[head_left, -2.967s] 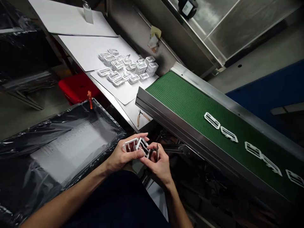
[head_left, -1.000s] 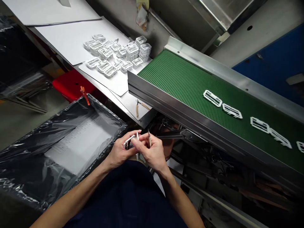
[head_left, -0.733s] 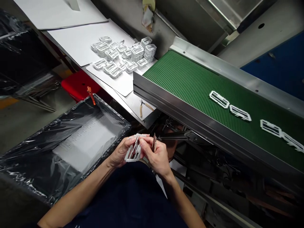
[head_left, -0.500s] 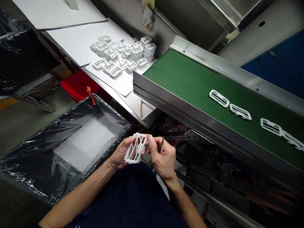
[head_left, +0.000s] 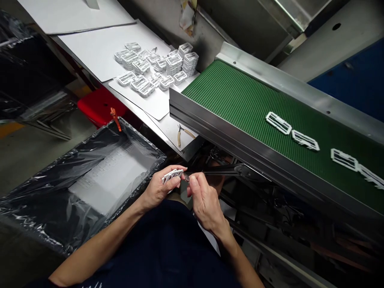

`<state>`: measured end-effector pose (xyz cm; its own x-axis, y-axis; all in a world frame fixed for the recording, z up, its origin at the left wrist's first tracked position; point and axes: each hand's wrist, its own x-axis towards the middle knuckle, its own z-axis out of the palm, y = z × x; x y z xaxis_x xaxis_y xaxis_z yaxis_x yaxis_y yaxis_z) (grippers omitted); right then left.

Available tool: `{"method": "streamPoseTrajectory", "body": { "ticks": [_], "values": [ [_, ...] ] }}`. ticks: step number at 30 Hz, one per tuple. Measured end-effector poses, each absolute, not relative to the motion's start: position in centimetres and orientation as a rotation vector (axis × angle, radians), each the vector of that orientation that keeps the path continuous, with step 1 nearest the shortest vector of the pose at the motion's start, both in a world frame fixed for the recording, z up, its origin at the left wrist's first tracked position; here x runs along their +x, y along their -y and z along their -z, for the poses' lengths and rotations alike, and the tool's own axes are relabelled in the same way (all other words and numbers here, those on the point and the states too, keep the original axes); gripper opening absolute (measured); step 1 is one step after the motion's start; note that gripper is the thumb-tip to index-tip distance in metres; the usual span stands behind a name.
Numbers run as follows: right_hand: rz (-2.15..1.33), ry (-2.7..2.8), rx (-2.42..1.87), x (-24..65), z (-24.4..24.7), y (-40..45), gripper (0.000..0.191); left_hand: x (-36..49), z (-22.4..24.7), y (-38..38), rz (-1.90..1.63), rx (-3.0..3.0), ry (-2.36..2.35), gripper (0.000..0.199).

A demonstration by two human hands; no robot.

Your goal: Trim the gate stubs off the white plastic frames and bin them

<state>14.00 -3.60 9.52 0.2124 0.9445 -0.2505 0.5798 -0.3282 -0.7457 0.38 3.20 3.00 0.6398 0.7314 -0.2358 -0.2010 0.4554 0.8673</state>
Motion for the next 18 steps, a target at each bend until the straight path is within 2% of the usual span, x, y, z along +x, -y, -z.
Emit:
{"method": "streamPoseTrajectory", "body": {
  "ticks": [7,18],
  "values": [
    [-0.917,1.515,-1.959,13.9,-9.6,4.3,0.023,0.0,-2.2,-3.4,-0.809,1.535,-0.649,0.034],
    [-0.923,1.521,-1.877,14.1,-9.3,4.8,0.021,-0.5,-1.6,-3.6,-0.771,1.764,-0.628,0.042]
  ]
}}
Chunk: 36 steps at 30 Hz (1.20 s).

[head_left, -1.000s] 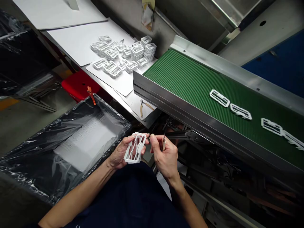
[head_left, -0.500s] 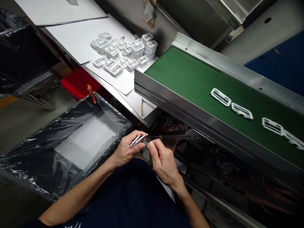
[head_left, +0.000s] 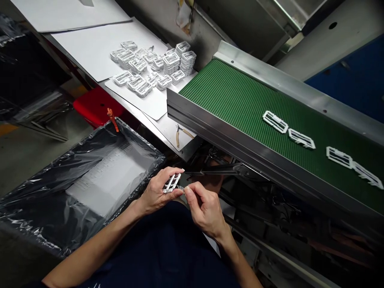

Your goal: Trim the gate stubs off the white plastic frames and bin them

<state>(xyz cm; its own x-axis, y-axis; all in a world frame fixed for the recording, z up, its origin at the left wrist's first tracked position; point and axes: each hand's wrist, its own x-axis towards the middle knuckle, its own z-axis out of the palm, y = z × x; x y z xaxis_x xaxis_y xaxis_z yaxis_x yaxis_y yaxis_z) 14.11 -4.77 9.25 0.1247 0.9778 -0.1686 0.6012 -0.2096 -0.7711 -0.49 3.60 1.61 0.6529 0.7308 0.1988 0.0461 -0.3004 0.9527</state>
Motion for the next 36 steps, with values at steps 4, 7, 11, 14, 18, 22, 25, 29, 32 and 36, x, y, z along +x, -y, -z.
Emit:
{"method": "streamPoseTrajectory", "body": {
  "ticks": [4,7,11,14,18,22,25,29,32,36],
  "values": [
    [-0.921,1.504,-1.884,14.1,-9.1,4.9,0.021,-0.5,-1.5,-3.7,-0.809,1.818,-0.615,0.041],
    [-0.951,1.492,-1.867,14.2,-9.0,5.0,0.020,-0.3,-1.6,-3.9,-0.865,1.846,-0.574,0.040],
    [-0.964,1.486,-1.867,14.3,-8.9,5.0,0.020,-0.3,-1.8,-4.2,-0.910,1.906,-0.544,0.038],
    [-0.950,1.487,-1.877,14.3,-8.9,4.9,0.021,-0.2,-1.9,-4.2,-0.925,1.957,-0.554,0.035],
    [-0.937,1.489,-1.885,14.4,-8.8,4.8,0.021,-0.2,-1.8,-4.0,-0.938,2.005,-0.567,0.032],
    [-0.944,1.494,-1.901,14.5,-8.8,4.7,0.022,0.0,-1.7,-4.0,-0.968,2.009,-0.569,0.031],
    [-0.946,1.492,-1.907,14.6,-8.7,4.6,0.021,0.2,-1.6,-4.0,-0.992,2.008,-0.575,0.032],
    [-0.924,1.475,-1.923,14.6,-8.3,4.3,0.021,0.3,-1.8,-4.0,-1.012,2.021,-0.605,0.029],
    [-0.922,1.452,-1.904,14.4,-8.2,4.1,0.019,0.3,-1.9,-4.0,-1.005,2.018,-0.641,0.026],
    [-0.928,1.368,-1.839,14.6,-8.0,3.9,0.019,0.3,-1.9,-4.3,-0.992,2.013,-0.679,0.031]
  ]
}}
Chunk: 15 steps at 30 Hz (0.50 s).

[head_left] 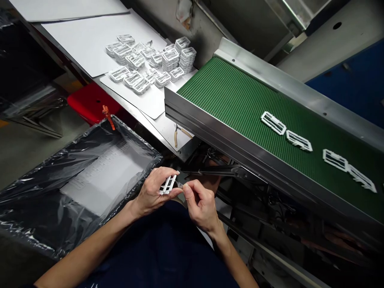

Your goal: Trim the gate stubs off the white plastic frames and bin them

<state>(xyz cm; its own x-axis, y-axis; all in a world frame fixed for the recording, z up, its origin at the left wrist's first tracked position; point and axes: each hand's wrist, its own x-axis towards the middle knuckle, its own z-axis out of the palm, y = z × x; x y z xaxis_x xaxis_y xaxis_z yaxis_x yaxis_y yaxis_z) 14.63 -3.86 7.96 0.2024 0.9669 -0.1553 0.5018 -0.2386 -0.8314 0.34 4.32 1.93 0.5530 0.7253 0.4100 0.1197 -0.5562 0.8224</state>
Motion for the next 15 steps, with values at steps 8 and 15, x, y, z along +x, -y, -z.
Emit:
{"method": "streamPoseTrajectory", "body": {
  "ticks": [8,15],
  "values": [
    [-0.795,1.202,-2.156,19.4,0.0,-0.8,0.038,-0.1,-1.6,-4.5,-0.912,1.867,-0.774,0.039],
    [-0.522,1.525,-2.349,24.3,6.9,-12.8,0.026,-1.5,-2.0,-4.0,-0.682,0.700,-0.820,0.044]
  ]
}}
